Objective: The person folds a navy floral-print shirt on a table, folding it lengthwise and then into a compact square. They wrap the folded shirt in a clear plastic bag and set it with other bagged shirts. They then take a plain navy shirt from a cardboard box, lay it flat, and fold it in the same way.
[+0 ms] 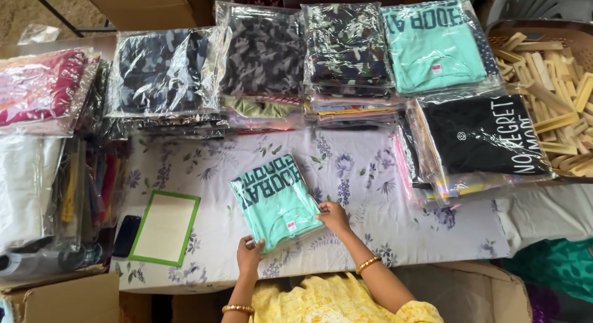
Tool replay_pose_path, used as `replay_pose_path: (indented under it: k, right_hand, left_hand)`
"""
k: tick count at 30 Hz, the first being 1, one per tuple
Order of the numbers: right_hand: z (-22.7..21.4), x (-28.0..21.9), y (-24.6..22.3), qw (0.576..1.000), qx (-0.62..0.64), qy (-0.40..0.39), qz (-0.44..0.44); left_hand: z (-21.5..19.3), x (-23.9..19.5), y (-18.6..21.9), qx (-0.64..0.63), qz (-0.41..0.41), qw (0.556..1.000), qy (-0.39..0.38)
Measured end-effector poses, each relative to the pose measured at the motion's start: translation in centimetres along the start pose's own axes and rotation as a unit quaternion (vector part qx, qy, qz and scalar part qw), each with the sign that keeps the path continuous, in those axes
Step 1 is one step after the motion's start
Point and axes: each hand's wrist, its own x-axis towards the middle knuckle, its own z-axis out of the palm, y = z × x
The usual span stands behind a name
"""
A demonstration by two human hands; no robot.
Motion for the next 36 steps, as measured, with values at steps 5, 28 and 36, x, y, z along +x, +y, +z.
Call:
replay_pose_path:
  k: [5, 28, 36]
  right_hand:
    - [-1.8, -3.3, -2.9, 1.000, 0.007, 0.009, -0.020]
    - [-32.3, -18.1, -20.0, 0.822, -0.062, 0.464, -0.323]
    - [-45.5, -10.7, -13.1, 0.836, -0.043, 0.510, -0.197]
  left_hand:
    - [0.2, -2.0, 0.6, -0.123, -0.039, 0.991, -0.027]
    - [28.8, -18.4, 25.8, -0.151, 0.190, 0.882, -0.404]
    - [44.5, -17.5, 20.3, 0.014, 0.242, 0.898, -0.367]
